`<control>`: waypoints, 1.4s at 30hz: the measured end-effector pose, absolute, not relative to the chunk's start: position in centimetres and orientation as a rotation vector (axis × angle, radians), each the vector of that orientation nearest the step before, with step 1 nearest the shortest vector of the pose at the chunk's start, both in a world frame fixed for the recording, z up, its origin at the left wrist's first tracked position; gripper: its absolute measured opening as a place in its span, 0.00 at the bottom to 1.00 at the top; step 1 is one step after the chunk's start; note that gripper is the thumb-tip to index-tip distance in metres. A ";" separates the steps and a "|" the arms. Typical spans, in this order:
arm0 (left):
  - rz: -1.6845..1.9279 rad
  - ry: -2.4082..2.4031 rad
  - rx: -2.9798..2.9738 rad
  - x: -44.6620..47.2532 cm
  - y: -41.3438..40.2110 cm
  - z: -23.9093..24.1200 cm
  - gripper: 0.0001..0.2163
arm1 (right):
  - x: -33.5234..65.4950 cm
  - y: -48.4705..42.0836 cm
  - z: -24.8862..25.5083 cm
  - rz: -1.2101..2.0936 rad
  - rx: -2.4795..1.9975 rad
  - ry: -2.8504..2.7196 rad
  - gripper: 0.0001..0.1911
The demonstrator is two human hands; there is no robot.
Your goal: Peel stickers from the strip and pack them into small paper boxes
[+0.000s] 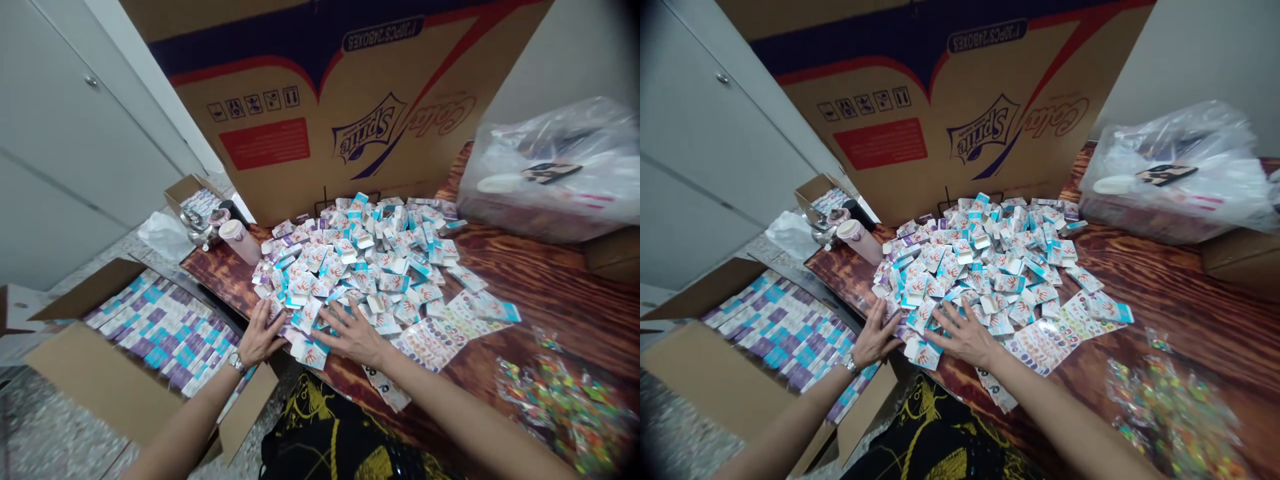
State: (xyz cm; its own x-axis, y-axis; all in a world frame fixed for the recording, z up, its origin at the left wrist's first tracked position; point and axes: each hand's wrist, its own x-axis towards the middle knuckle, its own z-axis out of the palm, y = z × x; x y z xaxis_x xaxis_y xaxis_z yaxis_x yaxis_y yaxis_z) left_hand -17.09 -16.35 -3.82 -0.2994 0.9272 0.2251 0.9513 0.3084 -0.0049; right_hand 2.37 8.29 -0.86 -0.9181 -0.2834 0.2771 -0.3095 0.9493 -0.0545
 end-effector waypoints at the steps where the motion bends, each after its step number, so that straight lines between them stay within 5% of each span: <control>1: -0.189 -2.385 -1.700 -18.2 -16.1 -3.7 0.21 | 1.8 8.3 -0.8 0.101 0.415 -2.813 0.25; 11: -0.195 -2.430 -1.550 -24.2 -12.2 -3.0 0.25 | -2.4 9.6 0.6 -0.037 0.280 -2.763 0.27; 15: -0.222 -2.443 -1.589 -22.7 -13.6 -1.0 0.28 | -0.8 9.7 2.2 0.094 0.290 -2.874 0.34; 20: -0.474 -2.264 -1.765 -16.4 -14.6 0.9 0.33 | 5.0 10.2 2.7 0.155 0.290 -2.861 0.29; 28: -0.359 -1.868 -2.266 -5.2 -6.3 -0.4 0.27 | 11.9 11.8 0.3 0.056 -0.402 -2.887 0.25; 34: -0.222 -1.878 -2.178 -5.0 -1.0 0.5 0.23 | 16.3 14.1 -0.7 0.109 -1.375 -2.648 0.23; 42: -0.266 -1.815 -2.393 -0.1 -2.7 -1.0 0.19 | 17.4 15.8 -2.6 0.185 -1.461 -2.633 0.20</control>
State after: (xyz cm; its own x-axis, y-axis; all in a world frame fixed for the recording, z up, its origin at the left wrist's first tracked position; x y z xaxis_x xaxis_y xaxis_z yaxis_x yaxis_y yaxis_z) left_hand -0.05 -2.73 -1.01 0.2627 0.9404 0.2157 0.9628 -0.2702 0.0054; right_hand 17.36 15.82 -2.58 -0.5250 0.8496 0.0500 0.8343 0.5254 -0.1670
